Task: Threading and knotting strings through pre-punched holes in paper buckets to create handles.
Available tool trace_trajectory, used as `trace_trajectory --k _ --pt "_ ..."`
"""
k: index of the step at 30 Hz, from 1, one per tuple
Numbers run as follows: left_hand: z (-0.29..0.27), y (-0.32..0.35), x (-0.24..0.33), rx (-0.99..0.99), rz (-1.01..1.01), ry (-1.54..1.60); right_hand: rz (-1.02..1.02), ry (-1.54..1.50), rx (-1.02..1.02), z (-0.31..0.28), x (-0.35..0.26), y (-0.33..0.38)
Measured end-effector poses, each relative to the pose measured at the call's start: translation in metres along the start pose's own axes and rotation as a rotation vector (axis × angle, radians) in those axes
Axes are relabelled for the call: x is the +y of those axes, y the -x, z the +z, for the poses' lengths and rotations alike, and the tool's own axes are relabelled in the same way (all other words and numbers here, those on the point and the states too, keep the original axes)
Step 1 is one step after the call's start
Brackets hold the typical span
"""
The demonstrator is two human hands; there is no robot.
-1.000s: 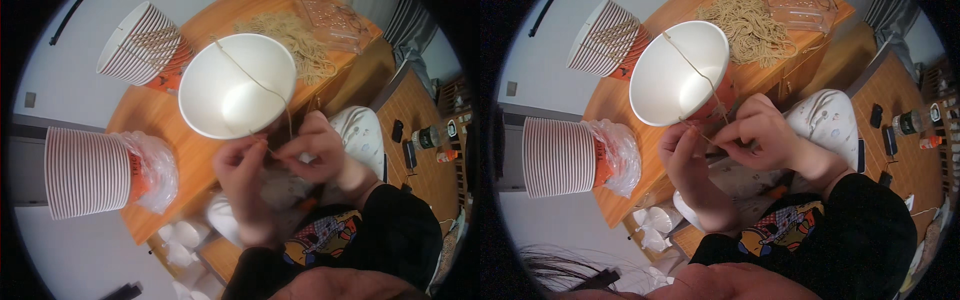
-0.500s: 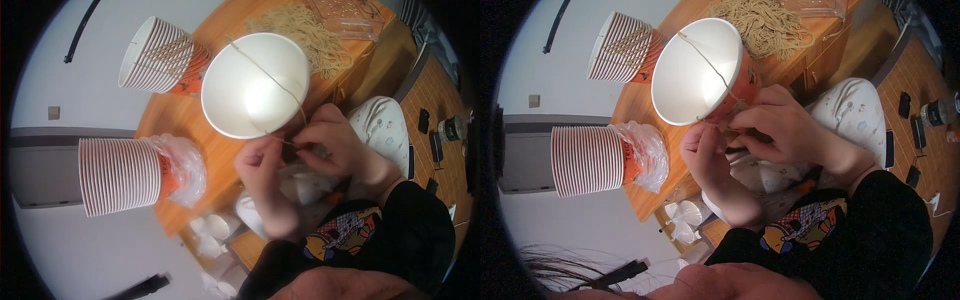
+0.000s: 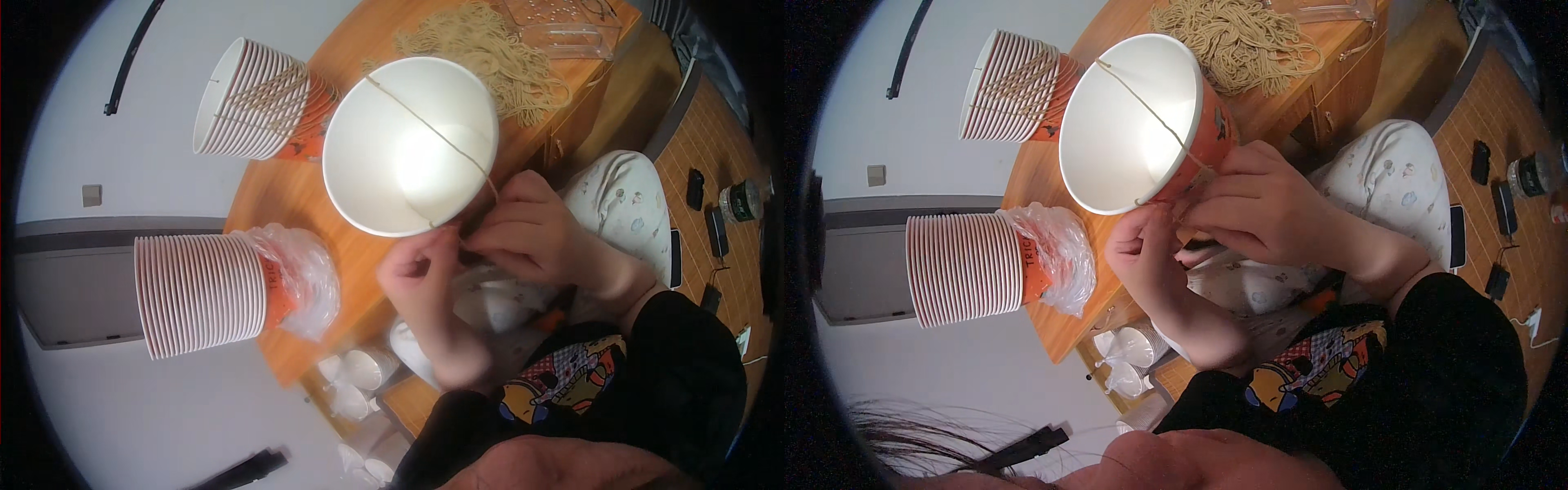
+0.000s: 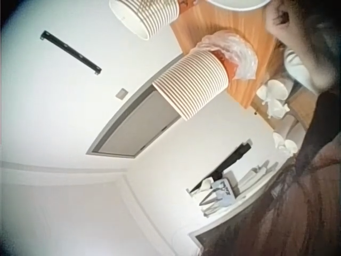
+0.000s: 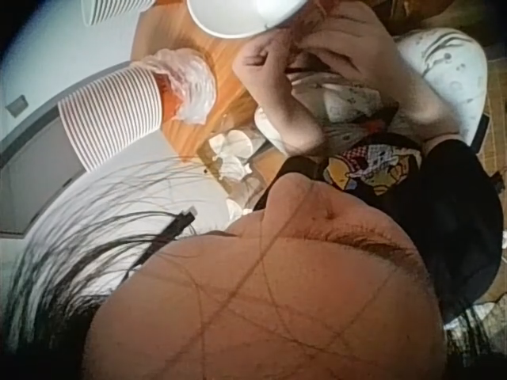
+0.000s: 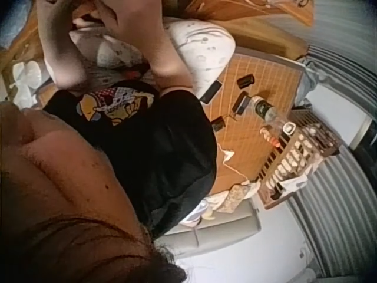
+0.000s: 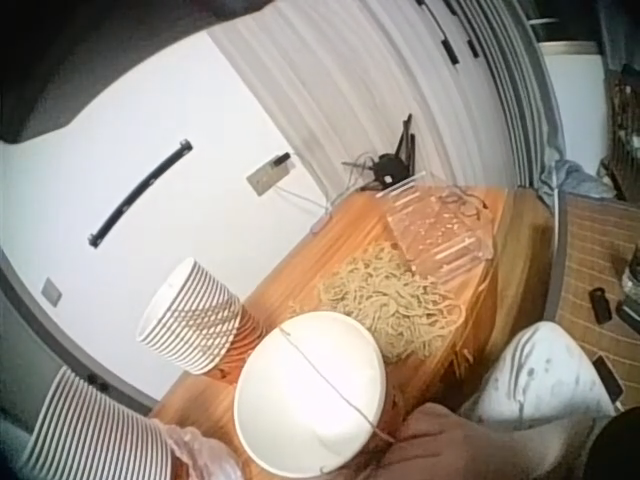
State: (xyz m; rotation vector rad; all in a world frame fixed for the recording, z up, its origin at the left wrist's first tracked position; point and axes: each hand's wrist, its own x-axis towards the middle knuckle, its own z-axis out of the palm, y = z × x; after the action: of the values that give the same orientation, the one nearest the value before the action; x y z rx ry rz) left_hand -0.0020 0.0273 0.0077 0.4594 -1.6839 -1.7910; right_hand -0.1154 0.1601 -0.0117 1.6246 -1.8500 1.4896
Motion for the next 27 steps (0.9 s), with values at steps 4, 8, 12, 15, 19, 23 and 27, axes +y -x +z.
trace_trajectory --k 4,8,12,15,19,23,27 --pt "0.004 0.002 0.006 0.05 -0.002 -0.061 0.002 -0.004 -0.003 -0.002 -0.002 -0.001" --pt "0.0 0.002 0.003 0.083 0.051 -0.074 -0.033 -0.008 0.004 -0.001 -0.001 0.001" --pt "0.003 -0.002 0.0 0.119 0.12 -0.154 -0.08 -0.037 0.005 -0.005 -0.002 -0.001" --pt "0.006 -0.002 0.003 0.136 0.118 -0.179 -0.034 -0.021 0.009 -0.003 0.0 0.001" --pt "0.003 -0.001 0.004 0.117 0.089 -0.117 -0.009 -0.016 0.005 -0.002 -0.001 0.0" --pt "-0.002 0.0 0.001 0.033 0.003 0.033 -0.011 0.003 -0.001 0.0 0.001 0.001" --pt "0.013 0.003 0.003 0.108 0.041 -0.052 -0.029 0.044 0.0 0.001 0.001 0.002"
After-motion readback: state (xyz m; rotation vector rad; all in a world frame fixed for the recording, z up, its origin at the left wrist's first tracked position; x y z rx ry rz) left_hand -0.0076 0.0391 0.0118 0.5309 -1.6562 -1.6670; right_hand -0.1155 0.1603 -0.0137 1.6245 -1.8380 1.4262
